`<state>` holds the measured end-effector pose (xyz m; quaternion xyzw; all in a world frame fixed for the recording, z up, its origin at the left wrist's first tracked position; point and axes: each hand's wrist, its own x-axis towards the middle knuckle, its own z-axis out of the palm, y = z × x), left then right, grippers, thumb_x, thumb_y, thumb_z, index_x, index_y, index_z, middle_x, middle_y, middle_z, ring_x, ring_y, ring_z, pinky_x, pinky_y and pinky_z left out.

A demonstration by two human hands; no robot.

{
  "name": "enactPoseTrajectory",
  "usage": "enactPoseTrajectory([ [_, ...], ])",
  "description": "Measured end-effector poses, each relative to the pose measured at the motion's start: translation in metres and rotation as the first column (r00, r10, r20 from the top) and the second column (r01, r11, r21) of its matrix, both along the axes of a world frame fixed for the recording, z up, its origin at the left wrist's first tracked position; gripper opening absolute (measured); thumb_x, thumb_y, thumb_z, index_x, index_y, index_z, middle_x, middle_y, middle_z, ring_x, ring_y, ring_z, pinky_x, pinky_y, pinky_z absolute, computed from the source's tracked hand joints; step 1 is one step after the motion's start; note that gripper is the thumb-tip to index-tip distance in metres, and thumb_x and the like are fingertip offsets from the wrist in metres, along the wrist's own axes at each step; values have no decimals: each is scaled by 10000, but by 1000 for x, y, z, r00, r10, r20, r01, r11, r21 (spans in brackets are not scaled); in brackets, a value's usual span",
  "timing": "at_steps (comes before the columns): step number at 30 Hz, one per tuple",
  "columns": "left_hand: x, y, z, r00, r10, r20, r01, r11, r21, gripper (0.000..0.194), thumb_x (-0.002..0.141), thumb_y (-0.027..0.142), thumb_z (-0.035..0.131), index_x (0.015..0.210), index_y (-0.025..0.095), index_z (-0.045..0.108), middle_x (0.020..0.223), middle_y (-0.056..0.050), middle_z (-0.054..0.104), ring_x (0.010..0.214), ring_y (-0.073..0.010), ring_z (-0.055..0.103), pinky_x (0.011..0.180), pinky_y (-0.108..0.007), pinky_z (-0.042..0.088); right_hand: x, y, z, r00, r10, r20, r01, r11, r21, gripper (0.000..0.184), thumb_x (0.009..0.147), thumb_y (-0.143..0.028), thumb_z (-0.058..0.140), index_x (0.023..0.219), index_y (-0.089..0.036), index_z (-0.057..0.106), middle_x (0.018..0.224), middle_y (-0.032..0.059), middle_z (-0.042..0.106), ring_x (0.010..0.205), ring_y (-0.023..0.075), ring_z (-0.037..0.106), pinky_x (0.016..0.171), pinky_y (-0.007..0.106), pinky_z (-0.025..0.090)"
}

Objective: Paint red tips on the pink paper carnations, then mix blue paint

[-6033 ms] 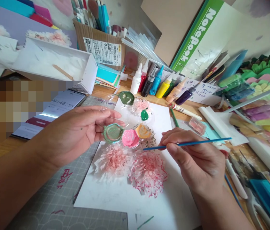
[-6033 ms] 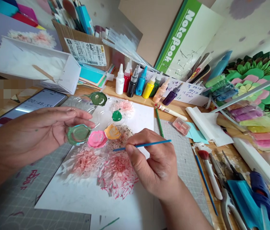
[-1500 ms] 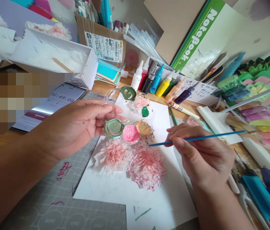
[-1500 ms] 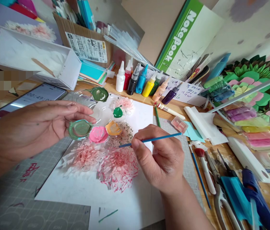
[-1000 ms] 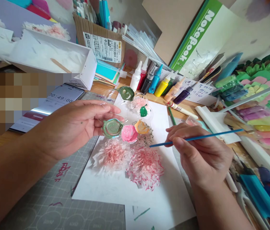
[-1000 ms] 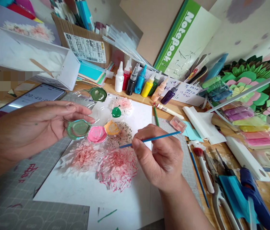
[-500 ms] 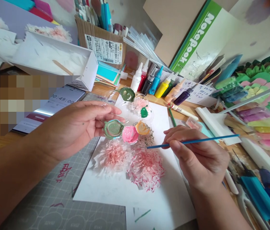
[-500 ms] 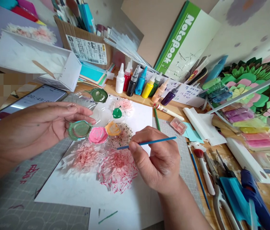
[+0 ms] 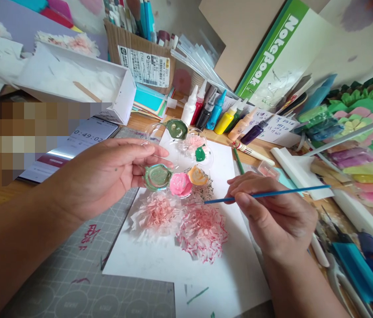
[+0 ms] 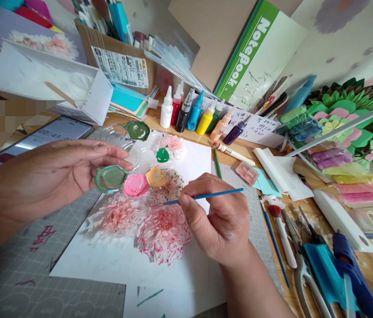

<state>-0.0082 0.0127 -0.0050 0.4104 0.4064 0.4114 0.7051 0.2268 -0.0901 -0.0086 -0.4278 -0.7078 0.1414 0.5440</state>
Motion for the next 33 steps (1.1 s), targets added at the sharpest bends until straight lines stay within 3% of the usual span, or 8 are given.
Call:
enactPoseTrajectory([
  [10, 0, -1, 0, 1000, 16, -17, -16, 1000, -17, 140, 660, 248, 787, 766, 159, 806, 831, -85, 758, 738, -205, 689, 568, -272, 569, 4, 1, 2, 998, -35, -49, 36, 999, 26, 168, 869, -81, 626, 851, -231, 700, 708, -2, 667, 693, 181, 638, 772, 398, 541],
  [24, 0, -1, 1, 998, 40, -57, -41, 999, -20, 195, 651, 279, 792, 790, 143, 800, 872, -123, 769, 793, -239, 695, 572, -288, 561, 5, 1, 1, 999, -45, 5, 45, 999, 3, 148, 864, -91, 639, 842, -224, 700, 701, -2, 674, 674, 174, 651, 709, 366, 557],
  [27, -1, -1, 1, 997, 37, -61, -39, 999, -28, 220, 649, 311, 808, 798, 149, 806, 858, -114, 772, 783, -231, 692, 576, -284, 572, 7, 5, 3, 994, -55, -92, 64, 993, 100, 147, 850, -98, 652, 817, -221, 724, 674, -3, 676, 640, 174, 648, 669, 366, 555],
  [30, -1, -1, 4, 997, 57, -48, -59, 997, -39, 241, 615, 306, 838, 790, 144, 803, 855, -111, 776, 809, -233, 699, 560, -252, 568, 12, 9, 12, 945, -132, -299, 211, 945, 251, 143, 804, -108, 672, 729, -216, 729, 595, -10, 650, 575, 185, 637, 623, 389, 561],
  [33, -1, -3, 7, 997, 72, -36, -74, 995, -70, 249, 578, 282, 865, 776, 151, 793, 867, -103, 783, 813, -239, 705, 549, -255, 577, 17, 11, 23, 845, -217, -489, 362, 905, 225, 161, 758, -112, 667, 630, -207, 692, 555, -14, 627, 507, 188, 620, 585, 412, 567],
])
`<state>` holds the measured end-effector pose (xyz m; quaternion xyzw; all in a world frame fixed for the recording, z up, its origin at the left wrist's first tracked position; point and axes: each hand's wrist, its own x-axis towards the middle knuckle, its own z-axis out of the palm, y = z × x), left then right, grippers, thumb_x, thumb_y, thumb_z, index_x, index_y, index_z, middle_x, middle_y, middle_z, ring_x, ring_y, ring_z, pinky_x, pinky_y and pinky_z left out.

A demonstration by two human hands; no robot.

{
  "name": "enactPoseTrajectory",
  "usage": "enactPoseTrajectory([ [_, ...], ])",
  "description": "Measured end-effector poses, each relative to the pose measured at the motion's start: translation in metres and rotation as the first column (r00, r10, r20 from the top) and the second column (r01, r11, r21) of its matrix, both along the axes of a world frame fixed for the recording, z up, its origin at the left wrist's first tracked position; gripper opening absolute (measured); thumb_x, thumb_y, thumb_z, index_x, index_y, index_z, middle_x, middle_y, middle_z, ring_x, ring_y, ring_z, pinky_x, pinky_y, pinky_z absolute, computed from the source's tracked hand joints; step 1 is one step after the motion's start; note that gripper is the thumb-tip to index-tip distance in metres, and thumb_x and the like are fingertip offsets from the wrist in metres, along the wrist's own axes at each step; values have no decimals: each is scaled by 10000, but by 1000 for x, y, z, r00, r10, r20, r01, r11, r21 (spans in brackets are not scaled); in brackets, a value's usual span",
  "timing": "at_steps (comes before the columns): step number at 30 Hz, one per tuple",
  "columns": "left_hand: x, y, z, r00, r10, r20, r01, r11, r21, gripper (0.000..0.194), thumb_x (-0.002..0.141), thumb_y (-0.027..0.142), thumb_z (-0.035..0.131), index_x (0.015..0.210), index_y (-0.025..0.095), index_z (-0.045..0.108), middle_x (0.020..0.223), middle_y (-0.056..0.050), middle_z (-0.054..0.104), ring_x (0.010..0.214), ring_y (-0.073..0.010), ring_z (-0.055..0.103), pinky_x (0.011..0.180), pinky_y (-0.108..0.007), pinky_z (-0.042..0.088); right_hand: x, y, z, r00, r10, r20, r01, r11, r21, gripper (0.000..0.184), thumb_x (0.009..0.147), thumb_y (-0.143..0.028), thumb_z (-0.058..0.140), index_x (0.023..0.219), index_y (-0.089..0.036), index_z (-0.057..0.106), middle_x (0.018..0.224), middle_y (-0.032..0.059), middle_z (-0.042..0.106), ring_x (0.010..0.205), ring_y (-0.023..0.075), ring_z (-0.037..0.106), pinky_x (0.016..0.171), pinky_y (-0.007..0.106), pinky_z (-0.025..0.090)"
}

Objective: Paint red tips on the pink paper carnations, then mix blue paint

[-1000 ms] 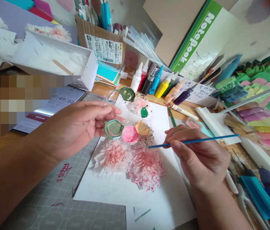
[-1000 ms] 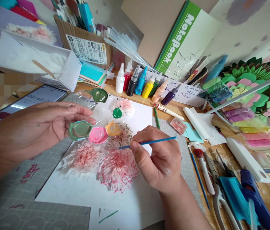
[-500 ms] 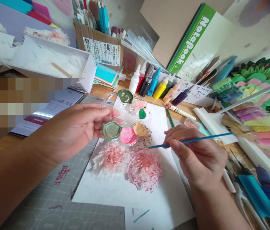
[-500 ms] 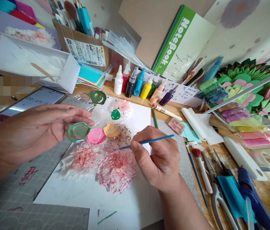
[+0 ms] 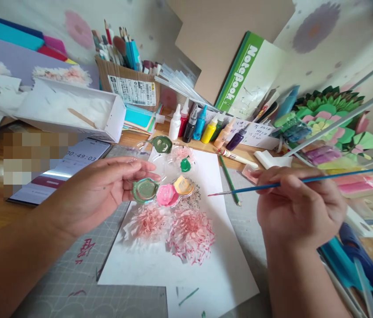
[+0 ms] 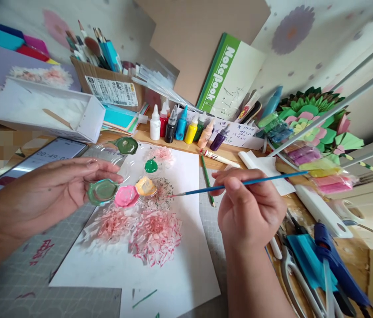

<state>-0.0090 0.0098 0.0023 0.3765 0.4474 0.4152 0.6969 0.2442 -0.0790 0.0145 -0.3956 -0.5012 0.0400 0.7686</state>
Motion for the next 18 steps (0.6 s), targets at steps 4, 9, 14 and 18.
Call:
enactPoseTrajectory([
  [4, -1, -2, 2, 997, -66, -31, 66, 998, -3, 235, 634, 302, 840, 810, 150, 804, 843, -107, 788, 764, -222, 701, 568, -267, 584, 0, -4, 4, 988, -26, -155, 20, 999, -43, 140, 767, -185, 695, 634, -206, 658, 550, -1, 647, 502, 187, 625, 429, 309, 479],
  [9, -2, 0, 2, 999, -9, -47, 11, 1000, 29, 153, 653, 254, 805, 776, 162, 811, 853, -77, 797, 765, -199, 698, 583, -240, 575, 0, -19, -9, 974, -5, -225, -26, 991, -134, 150, 766, -236, 777, 663, -181, 683, 583, -8, 651, 471, 120, 579, 424, 241, 440],
  [14, -1, 6, 0, 997, 60, -53, -60, 998, 6, 101, 705, 150, 714, 740, 182, 804, 837, -41, 796, 791, -180, 680, 625, -236, 579, 11, -29, -24, 959, -25, -283, -39, 975, -220, 184, 789, -271, 788, 671, -184, 679, 571, -30, 628, 476, 101, 575, 474, 224, 453],
  [18, 1, 6, 6, 990, 109, -91, -111, 994, -22, 198, 766, 123, 627, 688, 195, 794, 794, -28, 786, 800, -176, 679, 666, -228, 584, 15, -25, -34, 971, -12, -241, -75, 934, -350, 201, 820, -283, 769, 675, -187, 669, 565, -35, 625, 488, 96, 554, 483, 224, 439],
])
